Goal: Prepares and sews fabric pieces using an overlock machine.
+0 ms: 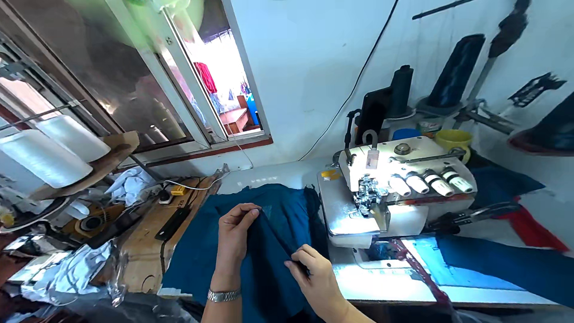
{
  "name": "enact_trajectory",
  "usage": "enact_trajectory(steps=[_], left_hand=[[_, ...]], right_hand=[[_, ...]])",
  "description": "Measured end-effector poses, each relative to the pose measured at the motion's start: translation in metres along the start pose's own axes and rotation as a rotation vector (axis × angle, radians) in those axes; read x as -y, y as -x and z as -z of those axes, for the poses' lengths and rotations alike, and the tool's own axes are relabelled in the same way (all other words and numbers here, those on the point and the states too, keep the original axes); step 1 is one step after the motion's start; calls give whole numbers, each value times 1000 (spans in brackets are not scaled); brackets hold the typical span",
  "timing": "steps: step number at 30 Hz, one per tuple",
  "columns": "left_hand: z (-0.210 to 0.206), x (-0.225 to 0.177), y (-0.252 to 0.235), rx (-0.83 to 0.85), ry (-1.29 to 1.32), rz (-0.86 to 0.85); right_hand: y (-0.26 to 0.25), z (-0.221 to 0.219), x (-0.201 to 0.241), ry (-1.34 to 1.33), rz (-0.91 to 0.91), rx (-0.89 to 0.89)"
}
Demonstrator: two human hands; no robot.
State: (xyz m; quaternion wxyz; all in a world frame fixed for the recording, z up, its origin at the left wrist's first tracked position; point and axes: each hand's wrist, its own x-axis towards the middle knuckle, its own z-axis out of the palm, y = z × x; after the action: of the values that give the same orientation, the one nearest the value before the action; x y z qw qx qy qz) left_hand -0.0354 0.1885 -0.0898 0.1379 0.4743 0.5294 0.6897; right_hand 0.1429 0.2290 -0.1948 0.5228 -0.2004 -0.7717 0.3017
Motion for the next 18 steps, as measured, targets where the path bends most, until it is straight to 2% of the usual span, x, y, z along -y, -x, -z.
enact_trajectory(steps=[4,8,11,14,18], left_hand=[[-52,4,-3,40,-54,-25],[-126,21,3,249,-79,-113],[-174,28,18,383,-60,-124],[-194,36,32,341,-272,-223],[-197,41,55,233,-676,-449]], right_hand=[[13,39,6,-234,-170,-63],[28,106,21,-277,-384,-150],[49,146,16,-264,-580,-141],[70,151,-1,-389,-645,-88],[81,139,-19,-523,-571,-2]])
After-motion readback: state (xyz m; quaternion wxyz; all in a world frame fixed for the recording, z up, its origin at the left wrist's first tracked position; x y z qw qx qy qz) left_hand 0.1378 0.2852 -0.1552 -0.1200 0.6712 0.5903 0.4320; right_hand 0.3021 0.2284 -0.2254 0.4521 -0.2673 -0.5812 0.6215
